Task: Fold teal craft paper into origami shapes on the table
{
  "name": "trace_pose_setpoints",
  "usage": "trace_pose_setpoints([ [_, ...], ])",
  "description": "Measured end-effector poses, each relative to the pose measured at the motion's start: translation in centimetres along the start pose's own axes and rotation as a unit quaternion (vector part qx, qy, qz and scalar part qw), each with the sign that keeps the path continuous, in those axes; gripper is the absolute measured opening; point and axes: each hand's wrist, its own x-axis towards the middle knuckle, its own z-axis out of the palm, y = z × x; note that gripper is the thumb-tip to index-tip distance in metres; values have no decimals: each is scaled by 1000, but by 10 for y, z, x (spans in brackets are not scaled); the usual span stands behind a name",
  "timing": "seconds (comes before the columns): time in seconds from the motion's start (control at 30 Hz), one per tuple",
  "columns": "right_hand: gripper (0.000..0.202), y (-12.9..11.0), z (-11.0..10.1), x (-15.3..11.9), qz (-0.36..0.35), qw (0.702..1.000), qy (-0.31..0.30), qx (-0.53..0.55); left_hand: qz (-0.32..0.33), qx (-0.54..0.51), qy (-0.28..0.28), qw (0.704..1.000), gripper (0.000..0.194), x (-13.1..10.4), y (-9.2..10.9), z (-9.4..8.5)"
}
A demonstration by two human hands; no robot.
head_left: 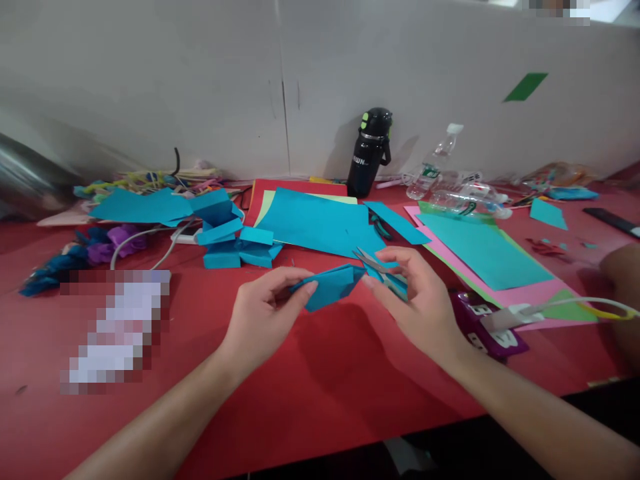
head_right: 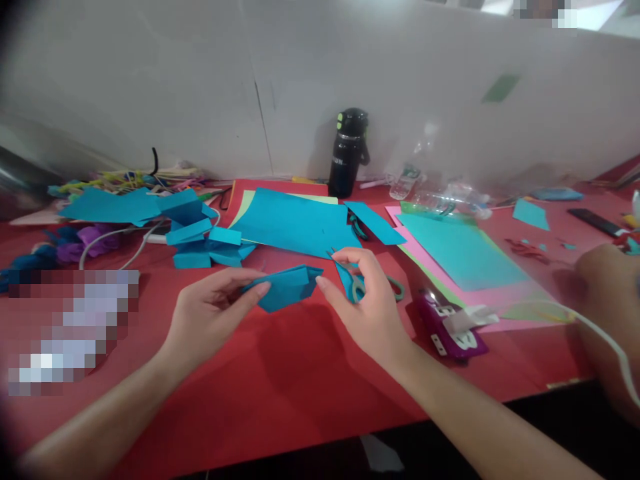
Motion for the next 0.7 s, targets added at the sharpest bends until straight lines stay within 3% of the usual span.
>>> trace_pose_setpoints([
  [0.2,17,-6,23,18,39,990,-115,73,-19,-6,15,1000,13,14,-5,-14],
  [0.37,16,-7,58,39,2,994,-52,94,-12,63,-10,998,14,18,-12,-20],
  [0.47,21,-5,74,47,-18,993,-46,103,9,113,-8,994,18,17,-17,-21],
  [0.53,26,-5,81,47,-30,993,-34,106,13,132,12,991,19,17,-19,-21],
  [0.63,32,-8,86,37,-30,994,51,88,30,155,49,986,15,17,-21,-22],
  [0.7,26,-12,86,28,-18,993,62,96,43,171,53,983,11,17,-20,-21],
])
